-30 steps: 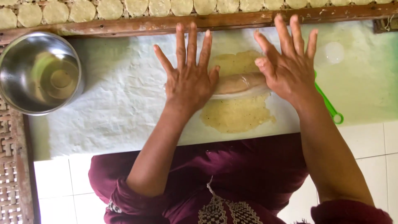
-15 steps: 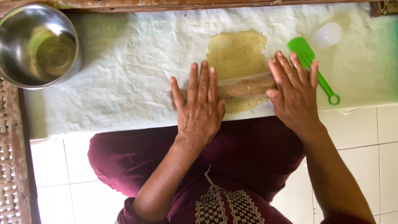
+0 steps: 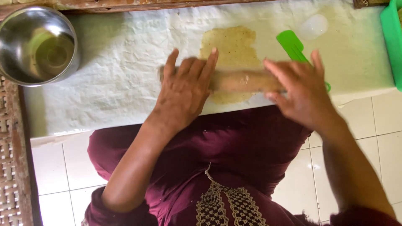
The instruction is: The person rolls out dough with a rolling pin and cuts it into small circular shapes using a plastic mold.
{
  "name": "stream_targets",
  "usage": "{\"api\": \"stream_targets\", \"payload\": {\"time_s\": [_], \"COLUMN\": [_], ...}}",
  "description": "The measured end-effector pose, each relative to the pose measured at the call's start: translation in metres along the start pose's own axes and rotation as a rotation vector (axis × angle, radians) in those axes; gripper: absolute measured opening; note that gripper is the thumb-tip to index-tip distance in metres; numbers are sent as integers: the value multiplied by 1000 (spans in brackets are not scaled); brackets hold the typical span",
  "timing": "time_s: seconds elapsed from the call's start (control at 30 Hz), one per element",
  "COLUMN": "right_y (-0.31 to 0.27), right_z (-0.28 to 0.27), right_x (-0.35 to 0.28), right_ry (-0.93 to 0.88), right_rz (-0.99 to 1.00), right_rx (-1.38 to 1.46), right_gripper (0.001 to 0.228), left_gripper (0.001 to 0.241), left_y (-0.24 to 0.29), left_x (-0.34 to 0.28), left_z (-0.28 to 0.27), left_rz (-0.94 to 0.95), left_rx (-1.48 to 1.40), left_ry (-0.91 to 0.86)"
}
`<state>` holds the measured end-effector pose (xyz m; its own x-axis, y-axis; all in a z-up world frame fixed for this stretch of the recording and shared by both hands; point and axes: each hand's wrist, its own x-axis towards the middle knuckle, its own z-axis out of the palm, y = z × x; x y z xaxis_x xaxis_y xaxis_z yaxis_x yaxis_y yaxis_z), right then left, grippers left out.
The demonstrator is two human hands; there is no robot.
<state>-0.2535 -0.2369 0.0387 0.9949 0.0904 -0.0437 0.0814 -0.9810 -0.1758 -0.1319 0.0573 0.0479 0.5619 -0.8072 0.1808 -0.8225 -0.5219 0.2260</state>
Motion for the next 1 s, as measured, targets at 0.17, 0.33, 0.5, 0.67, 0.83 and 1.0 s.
{"api": "stream_targets", "payload": {"time_s": [0.17, 0.33, 0.5, 0.67, 0.83, 1.0], "right_y": [-27, -17, 24, 37, -3, -23], "right_z": [31, 39, 41, 39, 38, 54], "right_x": [-23, 12, 64, 88, 32, -13], "right_ry": [103, 234, 136, 87, 131, 235], "right_rz": [14, 66, 83, 108, 118, 98], "right_rx": [105, 57, 34, 77, 5, 42], "right_gripper": [63, 60, 57, 62, 70, 77], "left_gripper": [83, 74, 72, 75, 72, 77], "left_y": [8, -8, -29, -38, -7, 25], "left_x": [-26, 4, 59, 82, 35, -27], "left_z": [37, 53, 48, 41, 50, 65], "left_rz": [-7, -84, -193, -309, -302, -250], "left_rx": [59, 74, 92, 44, 80, 157], "left_ry": [-82, -137, -202, -223, -243, -148]}}
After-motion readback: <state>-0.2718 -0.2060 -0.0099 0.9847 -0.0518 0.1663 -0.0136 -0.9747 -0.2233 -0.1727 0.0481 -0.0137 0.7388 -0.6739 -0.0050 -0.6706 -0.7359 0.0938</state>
